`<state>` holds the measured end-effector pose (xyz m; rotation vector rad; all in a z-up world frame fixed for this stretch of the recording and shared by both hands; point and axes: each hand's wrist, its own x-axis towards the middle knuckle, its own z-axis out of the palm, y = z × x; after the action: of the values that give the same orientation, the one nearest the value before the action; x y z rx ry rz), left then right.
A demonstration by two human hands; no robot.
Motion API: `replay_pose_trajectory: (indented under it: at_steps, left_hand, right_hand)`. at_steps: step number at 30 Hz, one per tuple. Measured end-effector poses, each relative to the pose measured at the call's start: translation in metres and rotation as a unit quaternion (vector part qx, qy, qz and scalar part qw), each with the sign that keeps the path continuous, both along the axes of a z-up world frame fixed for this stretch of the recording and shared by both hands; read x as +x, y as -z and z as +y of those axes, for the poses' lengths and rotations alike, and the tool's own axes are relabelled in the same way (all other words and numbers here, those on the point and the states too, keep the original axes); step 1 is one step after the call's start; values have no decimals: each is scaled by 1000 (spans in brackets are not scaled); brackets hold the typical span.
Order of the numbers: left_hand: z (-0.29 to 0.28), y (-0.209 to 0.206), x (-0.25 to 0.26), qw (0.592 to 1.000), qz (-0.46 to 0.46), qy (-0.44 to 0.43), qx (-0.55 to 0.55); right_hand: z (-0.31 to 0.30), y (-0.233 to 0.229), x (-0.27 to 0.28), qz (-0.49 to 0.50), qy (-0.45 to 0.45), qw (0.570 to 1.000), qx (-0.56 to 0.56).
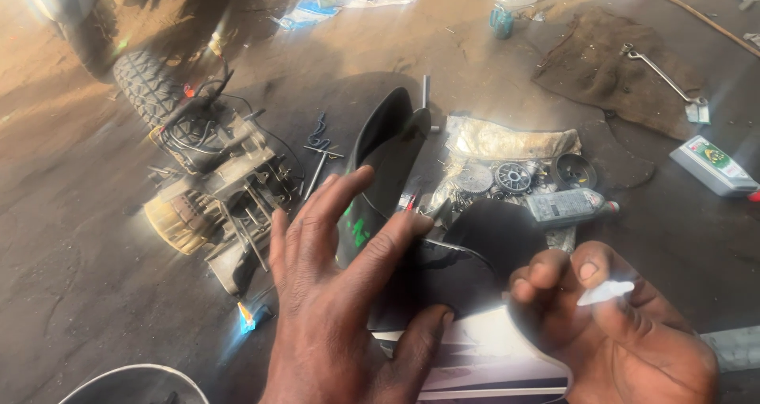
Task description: The recorder is repairing a motorcycle plastic fairing by securing components with glue and applying a patch.
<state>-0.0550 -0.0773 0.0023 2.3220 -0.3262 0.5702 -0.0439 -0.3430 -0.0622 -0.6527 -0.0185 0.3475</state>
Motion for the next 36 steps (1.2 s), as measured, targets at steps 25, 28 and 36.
replay_pose_trajectory:
  at_steps: [25,28,36]
  left_hand:
    - [-15,-6,15,998,-8,55,-11]
    - [-21,-6,20,997,-15,76,-17]
    - [-25,-2,24,996,-9,83,3]
  right_hand:
    - [-54,16,16,-123,-156,976,-90]
    - [-59,25,8,-144,-137,964,-175]
    - [-76,32,8,-217,-117,907,-341]
